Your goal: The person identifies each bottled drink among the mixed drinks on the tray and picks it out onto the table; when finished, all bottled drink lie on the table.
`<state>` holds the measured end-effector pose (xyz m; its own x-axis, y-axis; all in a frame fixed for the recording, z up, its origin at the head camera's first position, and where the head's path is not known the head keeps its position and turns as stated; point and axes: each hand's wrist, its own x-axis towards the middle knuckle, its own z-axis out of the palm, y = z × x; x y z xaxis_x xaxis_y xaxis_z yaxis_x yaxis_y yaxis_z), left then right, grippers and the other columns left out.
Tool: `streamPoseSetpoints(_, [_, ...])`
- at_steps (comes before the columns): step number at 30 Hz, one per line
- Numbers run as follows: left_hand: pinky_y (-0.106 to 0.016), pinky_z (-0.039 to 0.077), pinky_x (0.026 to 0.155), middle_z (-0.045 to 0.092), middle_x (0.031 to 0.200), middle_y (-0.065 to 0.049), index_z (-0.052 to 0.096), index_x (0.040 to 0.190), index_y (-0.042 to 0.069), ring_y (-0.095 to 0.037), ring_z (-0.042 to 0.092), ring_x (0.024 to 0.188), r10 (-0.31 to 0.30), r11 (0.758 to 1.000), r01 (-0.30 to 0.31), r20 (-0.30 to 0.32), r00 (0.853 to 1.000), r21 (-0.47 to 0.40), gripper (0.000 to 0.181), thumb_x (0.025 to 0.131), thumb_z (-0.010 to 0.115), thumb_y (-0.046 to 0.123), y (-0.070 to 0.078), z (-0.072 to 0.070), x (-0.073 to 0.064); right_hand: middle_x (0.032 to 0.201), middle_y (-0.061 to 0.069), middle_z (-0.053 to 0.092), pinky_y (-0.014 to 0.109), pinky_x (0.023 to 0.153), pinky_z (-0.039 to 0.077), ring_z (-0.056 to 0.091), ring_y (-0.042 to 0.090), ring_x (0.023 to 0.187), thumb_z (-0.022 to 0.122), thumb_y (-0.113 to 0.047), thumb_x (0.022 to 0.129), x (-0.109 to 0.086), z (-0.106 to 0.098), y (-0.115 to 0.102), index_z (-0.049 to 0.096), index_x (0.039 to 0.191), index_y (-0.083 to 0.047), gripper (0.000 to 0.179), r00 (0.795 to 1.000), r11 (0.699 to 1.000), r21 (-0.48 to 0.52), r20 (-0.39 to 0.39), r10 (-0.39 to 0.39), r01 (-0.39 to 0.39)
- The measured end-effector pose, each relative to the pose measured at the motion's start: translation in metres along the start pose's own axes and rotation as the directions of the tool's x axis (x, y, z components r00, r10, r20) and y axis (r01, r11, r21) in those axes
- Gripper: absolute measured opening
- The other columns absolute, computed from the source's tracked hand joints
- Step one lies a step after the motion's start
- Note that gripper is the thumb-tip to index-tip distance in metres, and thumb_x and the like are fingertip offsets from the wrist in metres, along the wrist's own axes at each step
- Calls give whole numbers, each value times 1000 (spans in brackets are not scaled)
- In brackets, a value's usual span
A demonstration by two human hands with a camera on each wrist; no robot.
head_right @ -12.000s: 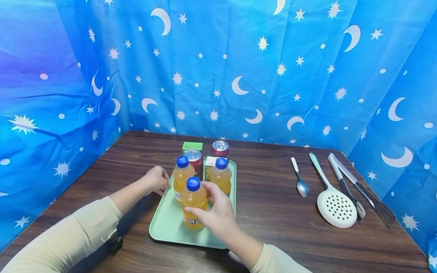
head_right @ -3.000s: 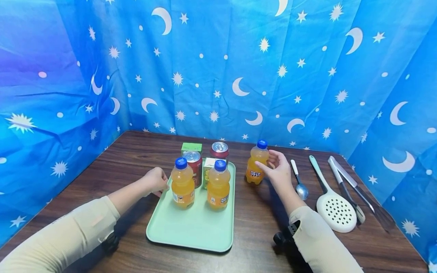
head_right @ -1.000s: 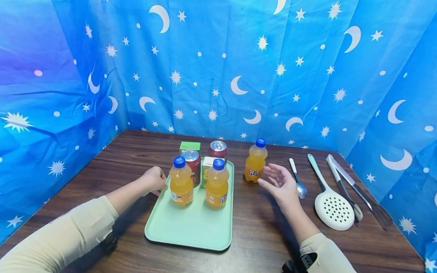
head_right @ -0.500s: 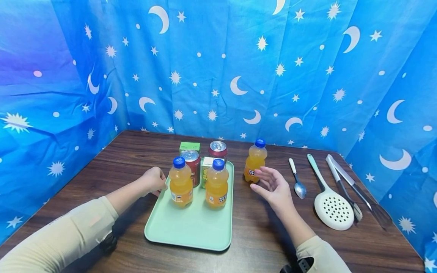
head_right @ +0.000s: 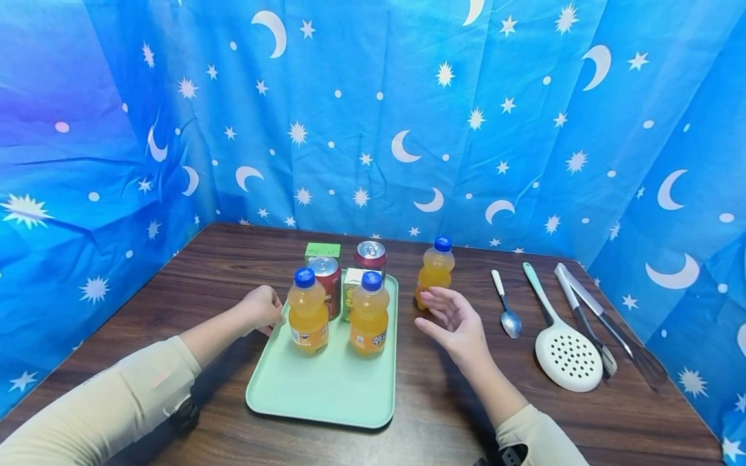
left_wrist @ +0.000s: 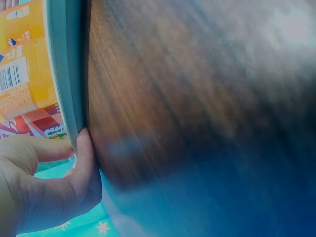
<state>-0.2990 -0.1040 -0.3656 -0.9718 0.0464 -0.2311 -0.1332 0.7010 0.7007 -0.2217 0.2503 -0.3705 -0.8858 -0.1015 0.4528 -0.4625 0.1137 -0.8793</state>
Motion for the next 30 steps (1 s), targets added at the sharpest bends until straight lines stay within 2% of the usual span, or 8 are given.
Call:
streamPoseSetpoints(5, [-30,56,49,58,75,-15,54,69,-4,-20,62,60,5,1000,-5,2,1000,5,14,76,64,-11,-1,0,0,126,28,50,33,97,43,53,27,116,69,1,82,-1,3,-1,44,128,3,52,999,999,5,14,-38,38])
streamPoseSetpoints(14, [-30,56,48,57,72,-14,50,63,0,-20,61,58,5,1000,-5,1,1000,12,21,76,63,-11,-1,-1,0,126,28,50,35,97,42,53,26,116,68,5,81,-3,11,-4,42,129,6,55,996,996,15,39,-85,84])
streamPoseSetpoints(21, [-30,56,49,56,76,-14,52,69,-3,-21,62,60,2,1000,-2,-3,1000,9,16,76,63,-11,-1,-1,0,125,28,51,37,98,42,52,30,116,69,6,80,-3,18,-8,42,129,6,56,991,993,32,64,-119,117])
streamPoseSetpoints(30, [-30,56,49,56,77,-14,52,69,-3,-21,62,61,7,1000,-7,-6,1000,11,16,76,63,-12,-1,1,0,123,31,51,37,98,42,53,30,115,67,12,79,-3,25,-11,42,128,8,55,983,985,76,82,-162,156])
